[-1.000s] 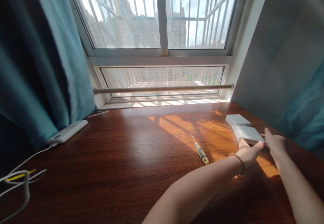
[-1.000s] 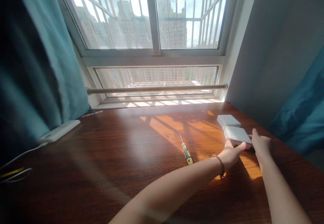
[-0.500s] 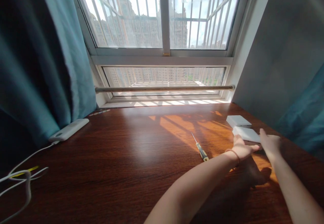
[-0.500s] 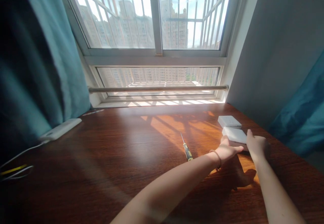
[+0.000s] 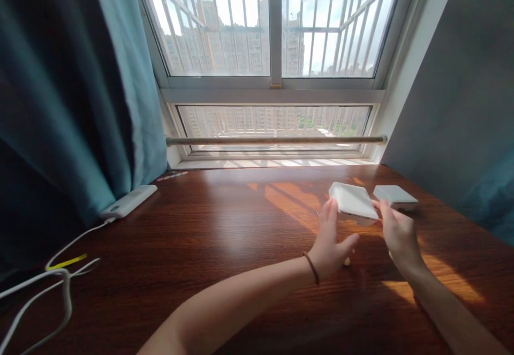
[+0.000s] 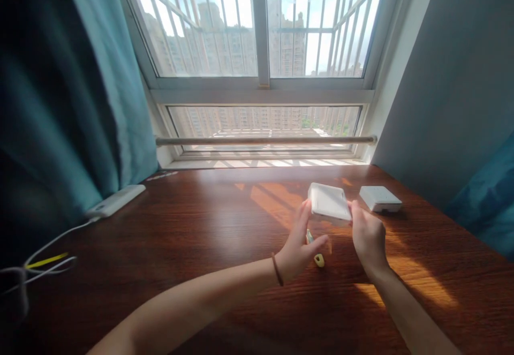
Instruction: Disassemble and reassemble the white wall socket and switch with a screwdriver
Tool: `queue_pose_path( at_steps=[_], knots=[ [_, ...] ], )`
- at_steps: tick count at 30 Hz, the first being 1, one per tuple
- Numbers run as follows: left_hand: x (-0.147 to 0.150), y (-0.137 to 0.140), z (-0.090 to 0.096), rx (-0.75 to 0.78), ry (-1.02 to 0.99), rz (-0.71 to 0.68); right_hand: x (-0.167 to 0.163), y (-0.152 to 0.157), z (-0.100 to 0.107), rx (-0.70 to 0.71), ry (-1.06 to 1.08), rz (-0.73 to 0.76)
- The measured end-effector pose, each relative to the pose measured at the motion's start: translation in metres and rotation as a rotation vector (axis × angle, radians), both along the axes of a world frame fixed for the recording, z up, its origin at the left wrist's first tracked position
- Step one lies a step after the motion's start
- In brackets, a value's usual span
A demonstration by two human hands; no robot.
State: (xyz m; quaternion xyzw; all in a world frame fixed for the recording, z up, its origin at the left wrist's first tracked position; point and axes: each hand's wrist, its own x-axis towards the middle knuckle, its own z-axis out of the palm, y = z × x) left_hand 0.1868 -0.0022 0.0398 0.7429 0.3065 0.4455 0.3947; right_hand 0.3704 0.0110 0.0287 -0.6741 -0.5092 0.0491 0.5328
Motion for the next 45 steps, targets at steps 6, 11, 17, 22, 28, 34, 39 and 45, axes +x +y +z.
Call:
queue_pose_path(
  at_steps=[6,11,17,22,28,34,39,45],
  knots=[
    [-0.105,-0.009,-0.021,0.003,0.044,0.150,-0.102,-0.005,0.010,-0.165,0.174,0.426],
    [-0.153,-0.017,-0.042,-0.085,0.071,0.139,-0.150,-0.008,0.005,-0.199,0.136,0.522],
    [-0.167,-0.024,-0.043,-0.135,0.097,0.102,-0.161,-0.017,-0.011,-0.205,0.143,0.540],
    [-0.168,-0.026,-0.035,-0.147,0.137,0.014,-0.151,-0.023,-0.013,-0.241,0.103,0.509],
    [-0.170,-0.026,-0.036,-0.151,0.172,-0.029,-0.148,-0.025,-0.010,-0.259,0.057,0.508],
    [-0.169,-0.027,-0.031,-0.133,0.199,-0.037,-0.150,-0.027,-0.009,-0.282,0.024,0.509],
    [-0.168,-0.030,-0.026,-0.115,0.241,-0.037,-0.151,-0.027,-0.007,-0.277,-0.002,0.517],
    [-0.166,-0.031,-0.023,-0.091,0.296,-0.005,-0.152,-0.028,-0.004,-0.274,-0.004,0.537]
  ],
)
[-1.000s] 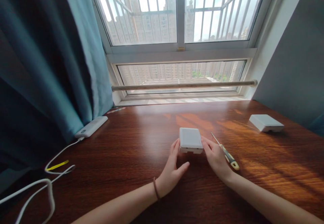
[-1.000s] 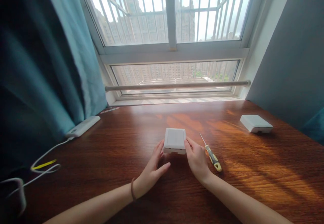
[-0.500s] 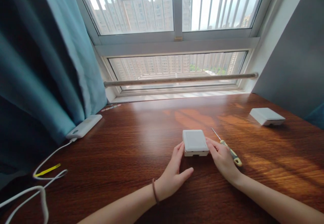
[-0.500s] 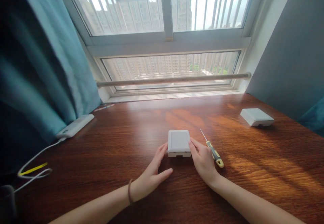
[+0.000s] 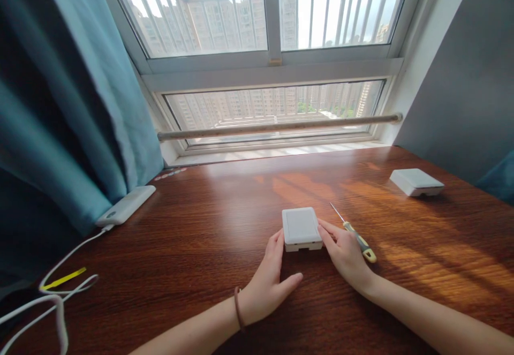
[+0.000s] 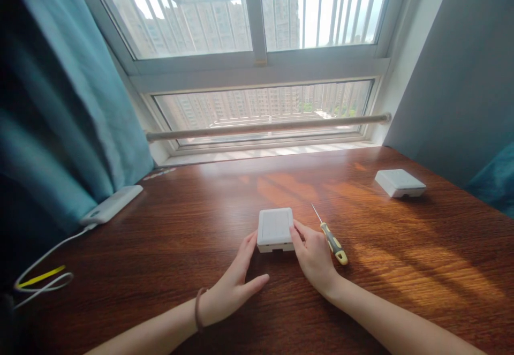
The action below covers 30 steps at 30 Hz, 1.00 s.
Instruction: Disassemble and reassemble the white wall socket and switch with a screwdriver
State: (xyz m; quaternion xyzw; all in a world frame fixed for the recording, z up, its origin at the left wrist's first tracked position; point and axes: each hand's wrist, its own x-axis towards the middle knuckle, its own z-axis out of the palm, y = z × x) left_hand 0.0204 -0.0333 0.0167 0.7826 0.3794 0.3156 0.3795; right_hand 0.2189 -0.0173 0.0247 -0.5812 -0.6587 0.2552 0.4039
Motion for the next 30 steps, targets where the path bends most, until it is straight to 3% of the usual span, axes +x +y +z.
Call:
queue_pose_path(
  at_steps=[6,10,13,15,19,24,27,30],
  knots=[
    [0.001,0.000,-0.009,0.032,-0.013,0.064,0.004,0.005,-0.001,0.001,0.051,0.048],
    [0.003,0.002,-0.013,0.022,-0.050,0.105,0.017,0.017,0.006,-0.008,-0.049,0.070],
    [0.004,0.005,-0.015,-0.013,-0.097,0.119,0.035,0.027,0.020,0.037,-0.247,0.002],
    [0.003,0.006,-0.018,-0.043,-0.135,0.131,0.048,0.031,0.028,0.032,-0.510,-0.100],
    [0.000,0.010,-0.023,-0.075,-0.148,0.176,0.067,0.030,0.029,-0.166,-0.884,-0.148],
    [-0.001,0.025,-0.011,0.101,0.028,0.264,0.071,0.028,0.011,-0.285,-0.913,-0.057],
    [0.004,0.043,0.002,0.251,0.116,0.170,0.073,0.032,0.011,-0.271,-0.893,-0.046],
    [0.008,0.060,0.008,0.371,0.149,0.029,0.083,0.038,0.025,-0.205,-0.882,-0.039]
  ],
)
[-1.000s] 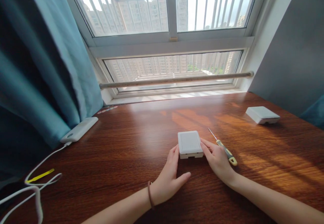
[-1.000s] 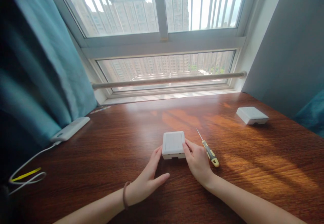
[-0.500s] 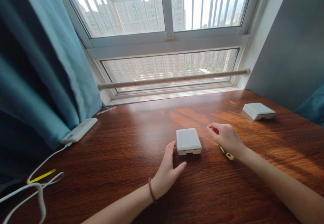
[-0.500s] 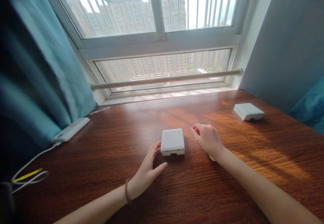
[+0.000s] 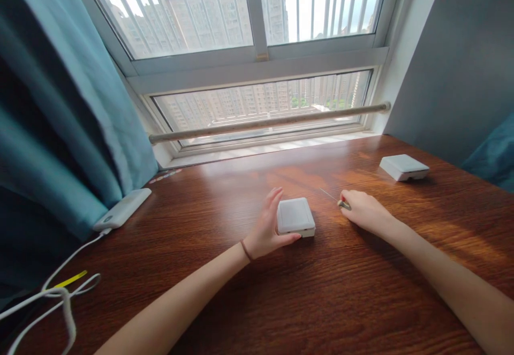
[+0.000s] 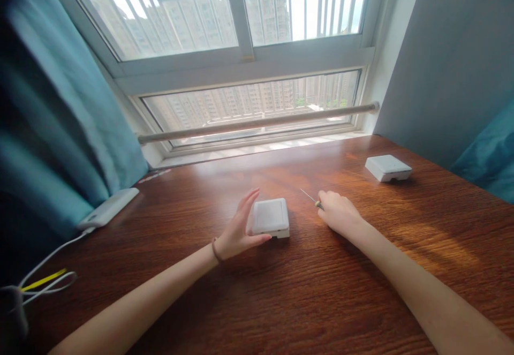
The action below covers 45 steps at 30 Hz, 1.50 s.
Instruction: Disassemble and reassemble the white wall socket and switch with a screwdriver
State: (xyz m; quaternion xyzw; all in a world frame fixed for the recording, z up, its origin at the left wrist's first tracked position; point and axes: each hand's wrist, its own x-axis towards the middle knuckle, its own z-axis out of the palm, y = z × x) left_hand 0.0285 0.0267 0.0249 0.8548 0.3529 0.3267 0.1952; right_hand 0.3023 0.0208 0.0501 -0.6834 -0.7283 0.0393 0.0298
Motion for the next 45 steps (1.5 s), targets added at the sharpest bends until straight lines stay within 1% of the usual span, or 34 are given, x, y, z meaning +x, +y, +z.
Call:
queue_pose_path(
  at_steps=[2,4,6,7,8,9,11,13,14,16,18,20,23,26,29,31,33,35,36,38,42,45],
  knots=[
    [0.002,0.008,-0.002,0.040,0.003,-0.045,0.013,0.003,0.011,0.066,0.025,0.099],
    [0.002,0.012,-0.006,0.046,-0.007,-0.051,0.027,0.004,0.018,0.147,0.069,0.234],
    [0.000,0.013,-0.010,0.026,-0.006,-0.053,0.038,0.004,0.017,0.215,0.132,0.308],
    [0.000,0.013,-0.011,0.010,-0.001,-0.054,0.042,0.004,0.015,0.230,0.193,0.312],
    [-0.001,0.013,-0.012,-0.009,0.004,-0.054,0.044,0.004,0.011,0.237,0.297,0.296],
    [-0.002,0.013,-0.012,-0.027,0.007,-0.053,0.044,0.004,0.007,0.229,0.450,0.264],
    [-0.002,0.013,-0.013,-0.059,0.004,-0.049,0.039,0.004,-0.001,0.178,0.871,0.158],
    [-0.002,0.015,-0.014,-0.079,-0.004,-0.051,0.030,0.004,-0.009,0.085,1.300,0.019],
    [-0.002,0.015,-0.015,-0.086,-0.008,-0.052,0.025,0.004,-0.012,0.026,1.473,-0.049],
    [-0.002,0.016,-0.017,-0.096,-0.012,-0.050,0.016,0.004,-0.017,-0.112,1.719,-0.160],
    [-0.002,0.017,-0.018,-0.101,-0.007,-0.052,0.010,0.002,-0.020,-0.254,1.861,-0.222],
    [-0.002,0.018,-0.019,-0.105,0.004,-0.061,0.007,0.000,-0.020,-0.340,1.942,-0.212],
    [-0.002,0.017,-0.018,-0.113,0.019,-0.069,0.004,-0.006,-0.016,-0.370,2.010,-0.068],
    [-0.002,0.017,-0.018,-0.123,0.026,-0.071,-0.001,-0.014,-0.010,-0.306,2.042,0.058],
    [-0.001,0.017,-0.018,-0.129,0.035,-0.069,-0.006,-0.018,-0.010,-0.146,2.095,0.086],
    [-0.001,0.017,-0.018,-0.134,0.040,-0.067,-0.007,-0.017,-0.013,-0.033,2.122,0.053],
    [-0.001,0.017,-0.018,-0.142,0.043,-0.068,-0.006,-0.013,-0.019,0.041,2.120,-0.066],
    [-0.001,0.017,-0.017,-0.149,0.043,-0.071,-0.003,-0.008,-0.026,0.059,2.112,-0.205],
    [-0.001,0.017,-0.017,-0.150,0.041,-0.073,-0.002,-0.005,-0.030,0.049,2.115,-0.256],
    [-0.001,0.017,-0.017,-0.152,0.038,-0.075,0.000,-0.002,-0.036,0.009,2.129,-0.314],
    [-0.001,0.017,-0.018,-0.159,0.040,-0.073,-0.001,0.000,-0.042,-0.084,2.141,-0.351],
    [-0.001,0.018,-0.019,-0.157,0.042,-0.066,-0.004,-0.002,-0.043,-0.121,2.138,-0.348]
  ],
)
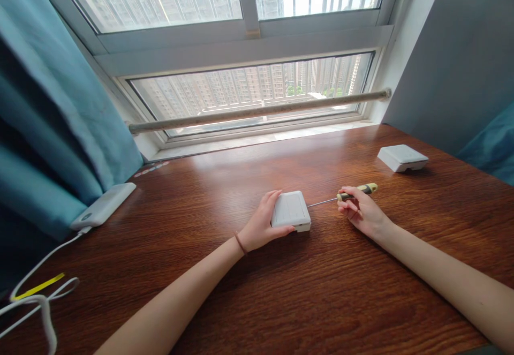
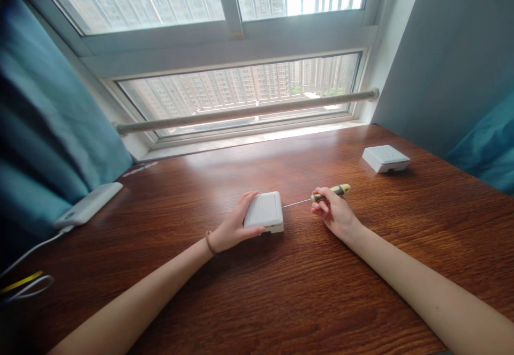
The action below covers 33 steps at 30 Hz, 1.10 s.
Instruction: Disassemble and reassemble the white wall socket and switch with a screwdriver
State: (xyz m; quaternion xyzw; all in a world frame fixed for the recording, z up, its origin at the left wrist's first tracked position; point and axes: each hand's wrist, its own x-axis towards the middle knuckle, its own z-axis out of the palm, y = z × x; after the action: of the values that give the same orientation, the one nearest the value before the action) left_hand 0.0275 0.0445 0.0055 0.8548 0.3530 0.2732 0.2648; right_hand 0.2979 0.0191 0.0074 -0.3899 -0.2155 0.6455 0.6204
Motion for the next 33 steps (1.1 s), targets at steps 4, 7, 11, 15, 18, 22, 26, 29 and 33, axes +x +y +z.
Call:
queue_pose_path(
  at_steps=[4,7,11,15,18,22,26,29,33],
  knots=[
    [0.000,0.000,0.000,0.005,0.003,0.008,-0.002,-0.002,0.001,0.006,-0.011,0.016],
    [0.000,0.000,0.000,0.000,0.009,0.005,-0.003,-0.003,0.003,0.034,-0.033,0.036],
    [0.000,-0.001,0.002,-0.003,0.013,0.003,-0.004,-0.004,0.008,0.060,-0.079,0.060],
    [0.001,-0.001,0.003,-0.010,0.013,0.008,-0.002,-0.002,0.008,-0.004,-0.069,0.055],
    [0.001,-0.001,0.003,-0.009,0.012,0.006,-0.001,0.000,0.003,-0.103,-0.031,0.045],
    [0.001,-0.001,0.003,0.000,0.020,-0.005,0.002,0.002,0.000,-0.229,0.005,0.069],
    [0.000,-0.001,0.003,-0.002,0.016,-0.008,0.002,0.000,0.002,-0.236,0.001,0.096],
    [0.000,-0.001,0.003,-0.001,0.018,-0.010,0.000,-0.001,0.005,-0.164,-0.039,0.090],
    [0.000,0.000,0.004,0.005,0.036,-0.019,0.001,-0.002,0.011,0.001,-0.136,0.008]
  ],
)
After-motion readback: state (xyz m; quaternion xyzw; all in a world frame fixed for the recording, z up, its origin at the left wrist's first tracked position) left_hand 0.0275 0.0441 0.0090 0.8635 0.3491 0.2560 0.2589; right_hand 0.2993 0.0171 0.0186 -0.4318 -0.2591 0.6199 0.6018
